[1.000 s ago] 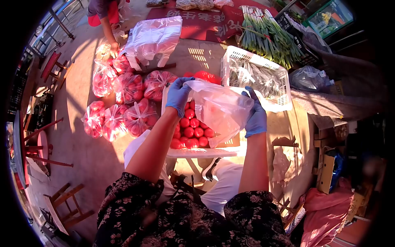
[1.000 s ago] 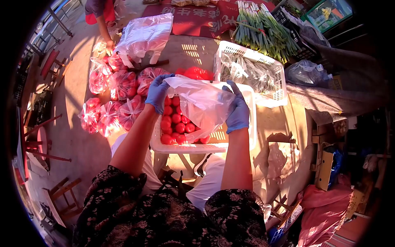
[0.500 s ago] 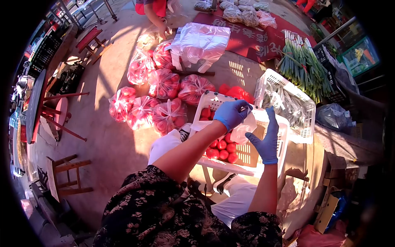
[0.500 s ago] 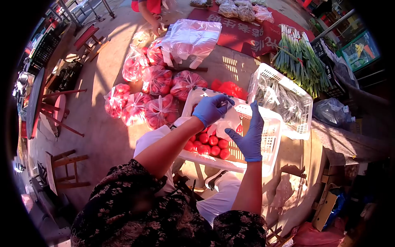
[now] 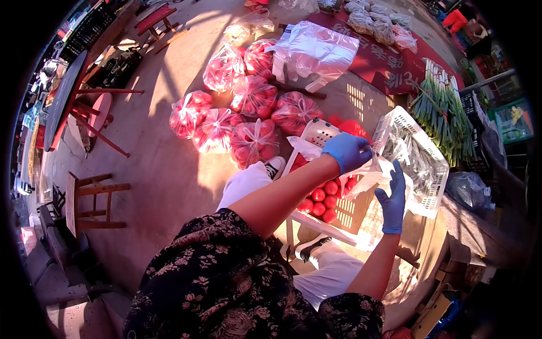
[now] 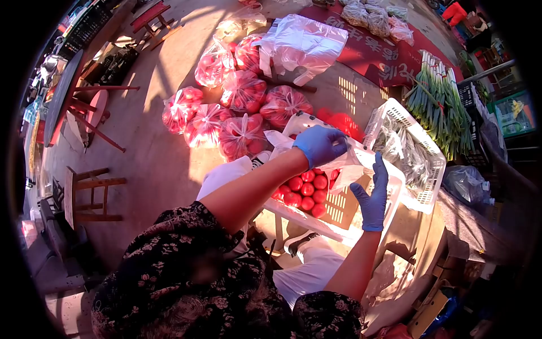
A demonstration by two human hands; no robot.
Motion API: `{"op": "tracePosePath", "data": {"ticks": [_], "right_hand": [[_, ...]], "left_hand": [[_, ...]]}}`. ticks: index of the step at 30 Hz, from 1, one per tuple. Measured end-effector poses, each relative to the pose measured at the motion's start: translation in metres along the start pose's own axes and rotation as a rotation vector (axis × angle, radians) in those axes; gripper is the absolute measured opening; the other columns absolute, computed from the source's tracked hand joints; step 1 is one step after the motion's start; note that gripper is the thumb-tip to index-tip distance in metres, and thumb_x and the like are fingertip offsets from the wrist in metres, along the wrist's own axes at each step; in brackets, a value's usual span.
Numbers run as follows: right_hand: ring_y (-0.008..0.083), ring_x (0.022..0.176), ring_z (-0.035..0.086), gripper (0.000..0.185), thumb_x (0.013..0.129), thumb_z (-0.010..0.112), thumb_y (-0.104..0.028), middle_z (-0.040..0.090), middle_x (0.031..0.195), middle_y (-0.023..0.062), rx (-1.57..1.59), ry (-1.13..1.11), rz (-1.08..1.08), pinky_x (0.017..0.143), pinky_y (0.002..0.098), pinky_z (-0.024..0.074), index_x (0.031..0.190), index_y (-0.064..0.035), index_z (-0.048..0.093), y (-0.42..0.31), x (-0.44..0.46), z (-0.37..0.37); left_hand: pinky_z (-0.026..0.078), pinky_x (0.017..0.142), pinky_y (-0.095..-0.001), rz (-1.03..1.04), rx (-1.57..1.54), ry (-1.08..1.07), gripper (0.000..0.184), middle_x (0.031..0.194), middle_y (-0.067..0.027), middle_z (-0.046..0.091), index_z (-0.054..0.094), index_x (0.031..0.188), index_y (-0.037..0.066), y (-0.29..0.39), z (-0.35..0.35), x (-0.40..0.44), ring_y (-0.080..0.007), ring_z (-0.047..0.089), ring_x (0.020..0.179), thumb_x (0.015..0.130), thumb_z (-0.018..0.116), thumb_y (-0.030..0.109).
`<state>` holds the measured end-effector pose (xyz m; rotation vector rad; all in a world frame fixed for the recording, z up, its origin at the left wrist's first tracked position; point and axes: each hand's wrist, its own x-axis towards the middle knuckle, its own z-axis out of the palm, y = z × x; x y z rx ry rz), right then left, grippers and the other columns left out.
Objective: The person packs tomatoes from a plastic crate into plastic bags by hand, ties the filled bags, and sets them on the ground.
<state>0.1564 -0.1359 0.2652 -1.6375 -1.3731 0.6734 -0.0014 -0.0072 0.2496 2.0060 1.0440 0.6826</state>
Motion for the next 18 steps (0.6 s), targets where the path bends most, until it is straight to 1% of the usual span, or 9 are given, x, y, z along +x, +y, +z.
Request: {"op": "tracePosePath", "data": {"ticks": [2, 3, 5, 7, 9, 11, 13, 17, 18], "right_hand": [[0.0224, 0.121, 0.035, 0.078, 0.066, 0.074, -0.025, 0.035, 0.134, 0.0073, -0.079, -0.084, -0.069, 0.101, 0.0343, 0.0266, 0.131, -0.0077, 0.033, -0.008, 0.001, 0.022], [0.0221, 0.108, 0.048, 0.063, 0.068, 0.072, -0.023, 0.048, 0.123, 0.01, -0.154, 0.028, -0.061, 0.091, 0.0332, 0.0375, 0.122, -0.0047, 0.045, 0.01, 0.0, 0.033], [0.0197, 0.085, 0.058, 0.038, 0.073, 0.067, -0.023, 0.062, 0.097, 0.0101, -0.42, -0.092, 0.296, 0.075, 0.0322, 0.0443, 0.104, -0.0021, 0.059, 0.036, 0.0, 0.022], [0.0167, 0.07, 0.059, 0.026, 0.077, 0.061, -0.024, 0.064, 0.074, 0.0084, -0.337, -0.049, 0.305, 0.065, 0.0318, 0.0444, 0.089, -0.0015, 0.064, 0.063, -0.003, 0.009], [0.0118, 0.073, 0.057, 0.025, 0.081, 0.057, -0.023, 0.064, 0.078, 0.0078, -0.302, -0.074, 0.394, 0.068, 0.0268, 0.0437, 0.089, -0.0015, 0.065, 0.057, -0.002, -0.01], [0.0112, 0.079, 0.058, 0.025, 0.082, 0.057, -0.02, 0.064, 0.084, 0.0053, -0.08, -0.062, 0.377, 0.073, 0.0248, 0.0441, 0.093, 0.0013, 0.063, 0.046, -0.002, -0.026], [0.0143, 0.08, 0.06, 0.025, 0.082, 0.054, -0.017, 0.064, 0.086, 0.0093, 0.301, 0.014, 0.421, 0.075, 0.0255, 0.0449, 0.093, 0.0045, 0.062, 0.035, -0.002, -0.035], [0.0213, 0.067, 0.062, 0.034, 0.085, 0.047, -0.027, 0.064, 0.076, 0.0161, 0.397, -0.025, 0.591, 0.066, 0.0289, 0.0496, 0.072, 0.0024, 0.06, 0.014, -0.001, -0.026], [0.0212, 0.062, 0.062, 0.034, 0.085, 0.051, -0.026, 0.064, 0.07, 0.0159, 0.349, -0.081, 0.598, 0.062, 0.029, 0.0499, 0.071, 0.0036, 0.06, 0.027, -0.002, -0.023]], "left_hand": [[0.048, 0.063, -0.0409, 0.108, 0.092, -0.146, 0.026, 0.072, -0.0123, 0.062, 0.066, 0.083, 0.018, 0.015, 0.003, -0.01, -0.0318, 0.06, 0.067, 0.077, 0.052, 0.038], [0.048, 0.064, -0.0413, 0.192, 0.127, -0.22, 0.026, 0.072, -0.0119, 0.062, 0.066, 0.083, 0.019, 0.017, 0.006, -0.01, -0.0323, 0.06, 0.067, 0.077, 0.051, 0.039], [0.048, 0.064, -0.0407, 0.153, 0.05, -0.168, 0.026, 0.073, -0.011, 0.063, 0.066, 0.084, 0.017, 0.012, 0.007, -0.009, -0.0319, 0.06, 0.068, 0.076, 0.054, 0.038], [0.048, 0.064, -0.0401, 0.083, -0.01, -0.014, 0.026, 0.074, -0.0106, 0.063, 0.066, 0.084, 0.015, 0.005, -0.001, 0.001, -0.0312, 0.06, 0.069, 0.076, 0.056, 0.038], [0.048, 0.063, -0.0379, -0.076, -0.123, 0.133, 0.026, 0.075, -0.0113, 0.063, 0.065, 0.084, 0.012, -0.007, -0.014, 0.011, -0.03, 0.061, 0.071, 0.076, 0.058, 0.036], [0.048, 0.063, -0.0388, -0.178, -0.079, 0.232, 0.026, 0.075, -0.0122, 0.063, 0.065, 0.084, 0.012, -0.008, -0.033, 0.011, -0.0311, 0.06, 0.071, 0.076, 0.058, 0.036], [0.048, 0.064, -0.0395, -0.217, 0.037, 0.292, 0.022, 0.071, -0.0124, 0.062, 0.066, 0.082, 0.013, -0.011, -0.038, 0.011, -0.0326, 0.06, 0.069, 0.075, 0.057, 0.033], [0.04, 0.086, -0.0414, -0.085, 0.318, -0.082, 0.053, 0.119, -0.0139, 0.05, 0.046, 0.12, 0.011, -0.017, -0.04, 0.008, -0.0308, 0.051, 0.103, 0.071, 0.059, 0.028], [0.036, 0.091, -0.0413, 0.182, 0.281, -0.094, 0.066, 0.127, -0.0132, 0.041, 0.035, 0.127, 0.009, -0.024, -0.029, 0.009, -0.0311, 0.044, 0.111, 0.07, 0.062, 0.028]]}}
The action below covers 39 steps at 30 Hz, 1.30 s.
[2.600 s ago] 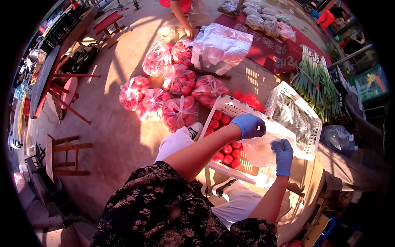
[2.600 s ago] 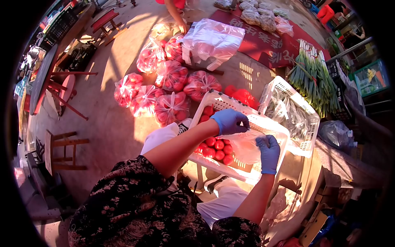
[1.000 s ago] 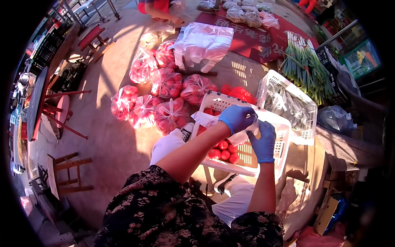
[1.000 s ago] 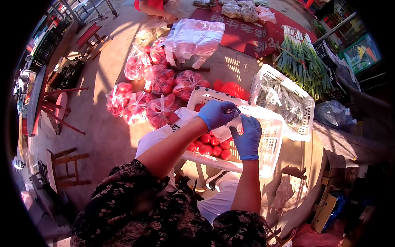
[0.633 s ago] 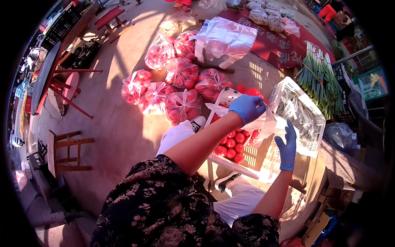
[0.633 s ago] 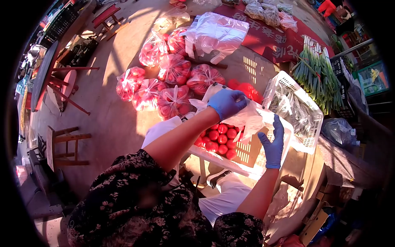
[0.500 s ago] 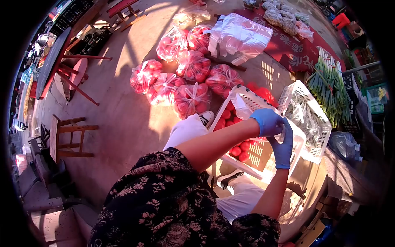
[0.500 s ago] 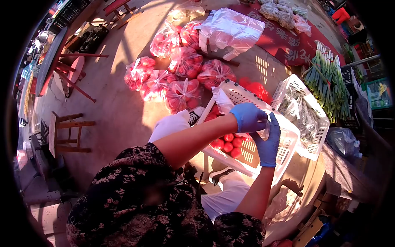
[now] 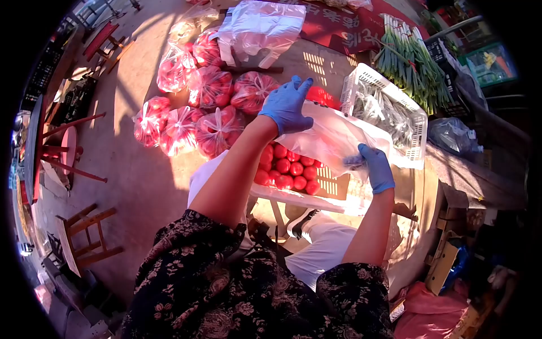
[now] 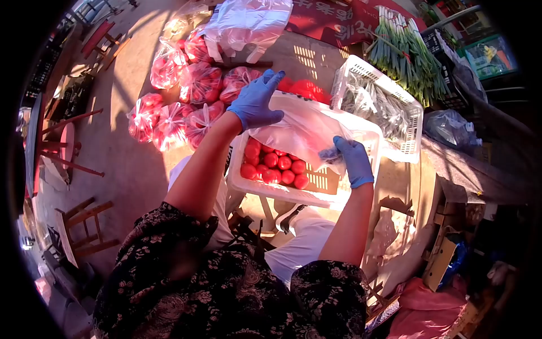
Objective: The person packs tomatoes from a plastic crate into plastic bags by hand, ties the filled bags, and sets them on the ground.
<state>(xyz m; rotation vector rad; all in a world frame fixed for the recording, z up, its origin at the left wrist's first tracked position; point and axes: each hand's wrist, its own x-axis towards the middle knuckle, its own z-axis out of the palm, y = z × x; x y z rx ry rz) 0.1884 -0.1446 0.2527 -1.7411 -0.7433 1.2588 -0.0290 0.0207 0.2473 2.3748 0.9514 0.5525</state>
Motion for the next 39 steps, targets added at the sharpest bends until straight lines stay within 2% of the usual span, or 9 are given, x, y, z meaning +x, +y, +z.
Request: {"op": "tracePosePath", "data": {"ticks": [3, 7, 8, 10, 15, 20, 32, 35, 39], "right_hand": [[0.0192, 0.059, 0.061, 0.031, 0.085, 0.054, -0.025, 0.063, 0.067, 0.0146, -0.07, -0.287, 0.055, 0.06, 0.0289, 0.0488, 0.077, 0.0041, 0.06, -0.004, -0.002, 0.013], [0.0148, 0.055, 0.056, 0.043, 0.085, 0.053, -0.039, 0.06, 0.072, 0.01, 0.276, -0.313, -0.126, 0.055, 0.0272, 0.0462, 0.092, 0.0027, 0.06, -0.01, -0.007, 0.013], [0.0138, 0.058, 0.054, 0.051, 0.086, 0.045, -0.046, 0.06, 0.074, 0.0086, 0.394, -0.254, -0.211, 0.057, 0.0268, 0.0459, 0.097, 0.002, 0.058, -0.017, -0.011, 0.014], [0.0127, 0.071, 0.053, 0.072, 0.085, 0.025, -0.062, 0.059, 0.084, 0.0063, 0.719, -0.369, -0.284, 0.067, 0.0276, 0.045, 0.111, 0.0, 0.053, -0.018, -0.003, 0.004], [0.02, 0.108, 0.045, 0.08, 0.074, 0.043, -0.067, 0.05, 0.117, 0.0099, 0.561, -0.069, -0.249, 0.091, 0.0331, 0.0384, 0.119, -0.0009, 0.046, -0.026, -0.025, 0.02], [0.0272, 0.085, 0.057, 0.068, 0.083, 0.037, -0.059, 0.059, 0.099, 0.0168, 0.93, -0.111, -0.394, 0.082, 0.0378, 0.0436, 0.117, 0.0, 0.047, -0.01, 0.007, -0.016], [0.012, 0.067, 0.057, 0.028, 0.087, 0.051, -0.029, 0.061, 0.078, 0.0041, 0.602, 0.265, -0.4, 0.065, 0.0255, 0.0462, 0.079, -0.0027, 0.059, -0.005, -0.006, -0.007], [0.0081, 0.081, 0.052, 0.036, 0.085, 0.054, -0.038, 0.058, 0.088, 0.002, 0.289, 0.183, -0.338, 0.073, 0.0256, 0.0445, 0.091, -0.0031, 0.059, -0.002, -0.005, -0.006], [0.03, 0.106, 0.048, 0.086, 0.076, 0.044, -0.065, 0.049, 0.115, 0.0189, 0.909, -0.001, -0.207, 0.095, 0.0391, 0.036, 0.121, 0.0083, 0.039, 0.02, 0.01, -0.017]], "left_hand": [[0.028, 0.1, -0.038, 0.361, -0.363, -0.224, 0.091, 0.134, -0.0126, 0.035, 0.02, 0.137, 0.009, 0.021, 0.013, -0.002, -0.0306, 0.035, 0.122, 0.066, 0.073, 0.029], [0.049, 0.071, -0.0289, 0.1, -0.272, -0.401, 0.035, 0.096, -0.0112, 0.062, 0.057, 0.108, 0.007, 0.029, 0.039, -0.002, -0.0188, 0.06, 0.077, 0.074, 0.067, 0.013], [0.049, 0.066, -0.0328, 0.193, -0.336, -0.157, 0.026, 0.085, -0.0134, 0.063, 0.062, 0.096, 0.007, 0.024, 0.034, 0.001, -0.0271, 0.062, 0.073, 0.073, 0.065, 0.018], [0.048, 0.061, -0.0248, -0.193, -1.037, -0.012, 0.015, 0.077, -0.0042, 0.061, 0.059, 0.096, 0.0, 0.028, 0.027, 0.002, -0.0095, 0.055, 0.062, 0.085, 0.054, 0.008], [0.038, 0.047, -0.0209, -0.315, -1.105, 0.43, 0.025, 0.063, -0.002, 0.059, 0.062, 0.086, 0.002, 0.001, 0.007, 0.014, -0.0071, 0.048, 0.049, 0.083, 0.06, 0.027], [0.033, 0.049, -0.0226, -0.479, -1.464, 0.78, 0.028, 0.054, 0.0019, 0.044, 0.049, 0.064, 0.008, -0.053, -0.008, 0.03, -0.0072, 0.037, 0.048, 0.086, 0.055, 0.024], [0.036, 0.041, -0.0212, -0.403, -1.04, 0.03, 0.036, 0.064, 0.0031, 0.053, 0.063, 0.099, 0.004, 0.032, 0.017, 0.005, -0.0042, 0.043, 0.044, 0.082, 0.06, 0.035], [0.034, 0.041, -0.0214, -0.409, -1.104, -0.093, 0.036, 0.061, 0.004, 0.051, 0.065, 0.097, 0.006, 0.026, 0.016, 0.007, -0.0044, 0.041, 0.042, 0.083, 0.058, 0.039], [0.037, 0.048, -0.0206, -0.344, -0.884, 0.013, 0.038, 0.061, 0.0045, 0.052, 0.065, 0.096, 0.004, 0.016, 0.028, 0.006, -0.0031, 0.043, 0.053, 0.083, 0.057, 0.04]]}}
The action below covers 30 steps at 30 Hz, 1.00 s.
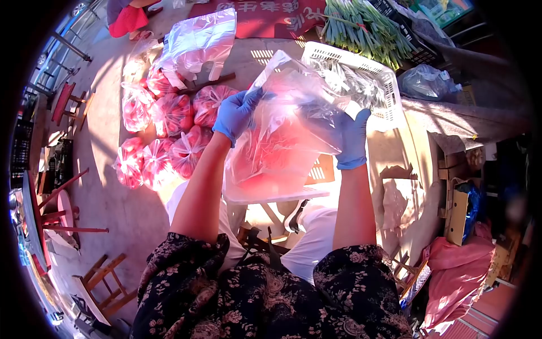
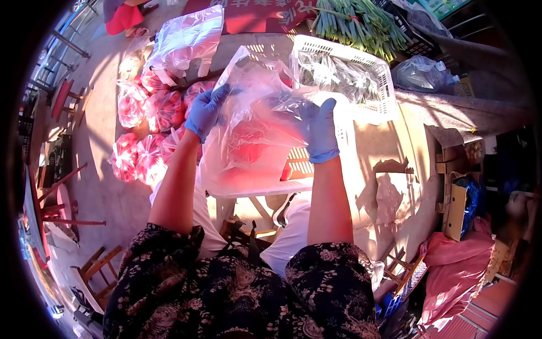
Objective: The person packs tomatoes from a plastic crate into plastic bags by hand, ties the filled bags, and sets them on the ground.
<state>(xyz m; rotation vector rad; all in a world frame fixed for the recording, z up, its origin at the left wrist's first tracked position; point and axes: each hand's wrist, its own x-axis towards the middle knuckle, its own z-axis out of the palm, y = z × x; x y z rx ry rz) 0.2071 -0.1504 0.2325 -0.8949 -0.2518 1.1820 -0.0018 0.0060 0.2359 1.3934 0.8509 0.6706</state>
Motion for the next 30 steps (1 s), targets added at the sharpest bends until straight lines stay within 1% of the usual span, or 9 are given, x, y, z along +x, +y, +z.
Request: {"op": "tracePosePath", "data": {"ticks": [3, 4, 6, 10, 14, 17, 21, 25, 30], "right_hand": [[0.0414, 0.112, 0.042, 0.109, 0.067, 0.026, -0.081, 0.038, 0.126, 0.0275, 0.021, -0.083, -0.116, 0.095, 0.0543, 0.0314, 0.127, 0.0089, 0.031, -0.029, -0.019, 0.022], [0.0392, 0.112, 0.043, 0.107, 0.066, 0.029, -0.082, 0.042, 0.123, 0.0258, 0.193, -0.474, -0.083, 0.095, 0.0569, 0.0304, 0.124, 0.0082, 0.037, -0.038, -0.024, 0.033], [0.0286, 0.085, 0.05, 0.104, 0.064, 0.036, -0.081, 0.055, 0.095, 0.0136, 0.213, -0.18, -0.106, 0.08, 0.0473, 0.0386, 0.123, 0.0038, 0.042, -0.045, -0.033, 0.037], [0.0148, 0.045, 0.032, 0.111, 0.062, 0.031, -0.084, 0.042, 0.054, 0.0039, 0.277, -0.845, -0.042, 0.05, 0.0285, 0.0329, 0.128, 0.004, 0.035, -0.037, -0.02, 0.027], [0.0109, 0.052, 0.044, 0.101, 0.068, 0.04, -0.075, 0.05, 0.07, 0.003, -0.531, -0.435, 0.059, 0.049, 0.0227, 0.0363, 0.134, 0.0007, 0.025, -0.021, -0.03, 0.055], [0.0041, 0.059, 0.041, 0.057, 0.079, 0.063, -0.035, 0.056, 0.084, -0.0007, -1.053, -0.349, 0.06, 0.052, 0.0195, 0.0369, 0.122, -0.0008, 0.046, -0.003, -0.025, 0.055], [0.0013, 0.053, 0.036, 0.019, 0.084, 0.052, -0.013, 0.063, 0.077, -0.001, -0.914, -0.164, 0.176, 0.048, 0.0163, 0.0314, 0.089, 0.0002, 0.065, -0.004, -0.028, 0.074], [0.0022, 0.051, 0.037, 0.021, 0.081, 0.048, -0.012, 0.066, 0.084, 0.0043, -0.809, -0.14, 0.182, 0.046, 0.0157, 0.0301, 0.087, 0.0003, 0.064, -0.01, -0.021, 0.055], [0.0047, 0.045, 0.041, 0.019, 0.082, 0.046, -0.011, 0.064, 0.074, 0.0045, -0.734, 0.119, 0.083, 0.041, 0.0175, 0.0331, 0.085, -0.0035, 0.063, 0.007, -0.007, 0.037]], "left_hand": [[0.038, 0.054, -0.0209, 0.099, 0.095, -0.013, 0.032, 0.063, 0.0052, 0.053, 0.066, 0.094, 0.005, -0.004, -0.004, 0.001, -0.0024, 0.043, 0.06, 0.084, 0.058, 0.034], [0.04, 0.055, -0.0233, 0.129, 0.136, -0.026, 0.035, 0.064, 0.0021, 0.058, 0.067, 0.093, 0.007, 0.0, -0.005, -0.003, -0.0048, 0.048, 0.059, 0.083, 0.057, 0.039], [0.041, 0.058, -0.024, 0.107, 0.431, -0.039, 0.037, 0.069, 0.0017, 0.059, 0.066, 0.092, 0.003, 0.006, -0.01, -0.005, -0.0054, 0.048, 0.064, 0.083, 0.058, 0.039], [0.044, 0.056, -0.0298, 0.241, 0.439, -0.036, 0.036, 0.067, -0.0136, 0.061, 0.066, 0.087, 0.006, 0.019, -0.007, -0.011, -0.0171, 0.058, 0.058, 0.083, 0.055, 0.04], [0.045, 0.058, -0.0327, 0.265, 0.62, -0.043, 0.033, 0.074, -0.0128, 0.062, 0.066, 0.086, 0.009, 0.014, -0.007, -0.007, -0.0268, 0.059, 0.065, 0.084, 0.052, 0.039], [0.045, 0.061, -0.0327, 0.368, 0.654, -0.07, 0.03, 0.079, -0.0117, 0.062, 0.065, 0.088, 0.012, 0.018, -0.003, -0.011, -0.0285, 0.059, 0.071, 0.084, 0.051, 0.038], [0.046, 0.064, -0.0345, 0.346, 0.725, -0.03, 0.026, 0.083, -0.0114, 0.062, 0.065, 0.089, 0.014, 0.016, -0.005, -0.011, -0.0282, 0.06, 0.074, 0.081, 0.055, 0.037], [0.046, 0.066, -0.0352, 0.122, 0.683, 0.087, 0.025, 0.083, -0.0104, 0.062, 0.064, 0.092, 0.014, 0.022, -0.006, -0.01, -0.0276, 0.059, 0.076, 0.076, 0.059, 0.033], [0.043, 0.068, -0.036, 0.635, 0.699, 0.534, 0.023, 0.082, -0.0087, 0.059, 0.059, 0.092, 0.01, 0.022, -0.003, -0.006, -0.0266, 0.055, 0.078, 0.071, 0.063, 0.018]]}}
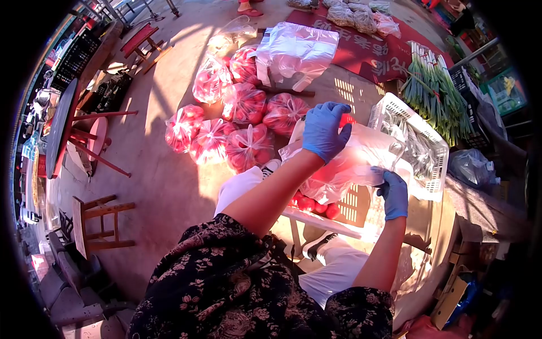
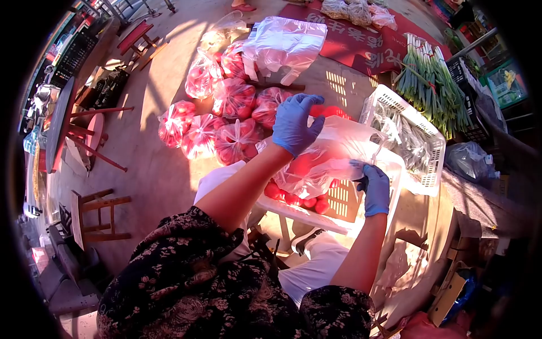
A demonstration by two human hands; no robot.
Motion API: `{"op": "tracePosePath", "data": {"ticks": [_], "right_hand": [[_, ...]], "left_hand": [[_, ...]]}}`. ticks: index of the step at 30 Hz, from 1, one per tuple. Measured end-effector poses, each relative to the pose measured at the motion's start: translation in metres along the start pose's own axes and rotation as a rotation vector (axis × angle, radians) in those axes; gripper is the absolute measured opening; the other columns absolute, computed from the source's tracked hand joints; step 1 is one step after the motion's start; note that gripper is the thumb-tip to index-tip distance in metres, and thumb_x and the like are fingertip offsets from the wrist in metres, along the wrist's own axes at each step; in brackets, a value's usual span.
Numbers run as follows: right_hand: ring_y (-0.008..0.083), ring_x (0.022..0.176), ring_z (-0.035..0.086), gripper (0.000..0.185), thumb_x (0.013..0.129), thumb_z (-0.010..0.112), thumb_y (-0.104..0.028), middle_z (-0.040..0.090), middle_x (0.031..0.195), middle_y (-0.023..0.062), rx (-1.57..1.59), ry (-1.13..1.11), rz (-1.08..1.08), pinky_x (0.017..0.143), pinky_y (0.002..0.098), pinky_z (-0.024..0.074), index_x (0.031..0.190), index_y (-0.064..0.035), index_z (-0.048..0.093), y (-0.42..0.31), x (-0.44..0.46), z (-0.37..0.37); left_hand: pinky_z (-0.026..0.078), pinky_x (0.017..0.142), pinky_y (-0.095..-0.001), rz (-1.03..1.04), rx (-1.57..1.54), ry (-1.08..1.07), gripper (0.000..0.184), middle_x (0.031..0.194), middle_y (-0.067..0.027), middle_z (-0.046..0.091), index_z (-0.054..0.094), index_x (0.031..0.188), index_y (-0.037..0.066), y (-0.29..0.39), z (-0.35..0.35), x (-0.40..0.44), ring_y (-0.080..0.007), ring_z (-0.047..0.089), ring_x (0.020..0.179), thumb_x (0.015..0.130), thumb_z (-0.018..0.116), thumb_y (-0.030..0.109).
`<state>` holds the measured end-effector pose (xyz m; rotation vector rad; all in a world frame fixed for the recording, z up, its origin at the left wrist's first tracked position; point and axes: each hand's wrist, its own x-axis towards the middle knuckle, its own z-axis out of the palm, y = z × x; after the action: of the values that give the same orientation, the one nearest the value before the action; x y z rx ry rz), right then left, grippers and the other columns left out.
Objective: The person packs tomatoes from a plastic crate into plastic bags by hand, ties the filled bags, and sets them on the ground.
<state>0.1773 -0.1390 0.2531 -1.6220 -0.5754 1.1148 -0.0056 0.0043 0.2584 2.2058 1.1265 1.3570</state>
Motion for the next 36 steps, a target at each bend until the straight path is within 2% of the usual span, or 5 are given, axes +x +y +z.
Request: {"op": "tracePosePath", "data": {"ticks": [6, 12, 17, 26, 36], "right_hand": [[0.0065, 0.05, 0.049, 0.021, 0.086, 0.05, -0.021, 0.057, 0.069, -0.001, 0.113, 0.115, 0.057, 0.042, 0.0192, 0.0382, 0.096, -0.0049, 0.059, 0.008, 0.004, 0.013], [0.0049, 0.06, 0.05, 0.023, 0.081, 0.063, -0.027, 0.056, 0.076, -0.003, -0.076, -0.028, -0.054, 0.05, 0.0197, 0.0407, 0.093, -0.0071, 0.06, -0.011, -0.013, 0.04], [0.0063, 0.057, 0.05, 0.015, 0.085, 0.055, -0.012, 0.058, 0.075, -0.0001, 0.006, -0.219, -0.12, 0.05, 0.021, 0.0402, 0.096, -0.0034, 0.06, -0.003, -0.011, 0.03], [0.0052, 0.055, 0.048, 0.018, 0.084, 0.055, -0.018, 0.057, 0.064, 0.0002, -0.118, -0.061, -0.097, 0.05, 0.0188, 0.0378, 0.089, -0.0045, 0.067, -0.003, -0.003, 0.001], [0.0111, 0.057, 0.053, 0.018, 0.076, 0.067, -0.018, 0.057, 0.064, 0.0039, 0.166, -0.065, -0.007, 0.055, 0.0232, 0.0429, 0.078, -0.0021, 0.06, 0.0, 0.0, 0.004]], "left_hand": [[0.046, 0.073, -0.0377, -0.206, -0.335, -0.794, 0.03, 0.091, -0.0148, 0.062, 0.061, 0.094, 0.004, 0.016, 0.018, -0.024, -0.0342, 0.058, 0.082, 0.083, 0.053, 0.03], [0.043, 0.083, -0.0323, -0.412, -0.653, -0.731, 0.053, 0.109, -0.0191, 0.057, 0.053, 0.111, -0.002, 0.008, 0.041, -0.038, -0.028, 0.056, 0.098, 0.086, 0.048, 0.044], [0.044, 0.073, -0.0258, -0.667, -0.952, -1.012, 0.041, 0.083, -0.0057, 0.058, 0.059, 0.099, 0.001, 0.01, 0.033, -0.03, -0.0116, 0.053, 0.077, 0.082, 0.059, 0.038], [0.046, 0.059, -0.0264, -0.381, -0.319, -0.628, 0.02, 0.068, -0.0048, 0.061, 0.062, 0.08, 0.003, 0.013, 0.02, -0.023, -0.0122, 0.055, 0.058, 0.075, 0.068, 0.021], [0.046, 0.072, -0.0281, -0.277, -0.474, -0.46, 0.023, 0.088, -0.0082, 0.063, 0.063, 0.091, 0.005, 0.012, 0.028, -0.026, -0.0172, 0.058, 0.078, 0.076, 0.066, 0.022]]}}
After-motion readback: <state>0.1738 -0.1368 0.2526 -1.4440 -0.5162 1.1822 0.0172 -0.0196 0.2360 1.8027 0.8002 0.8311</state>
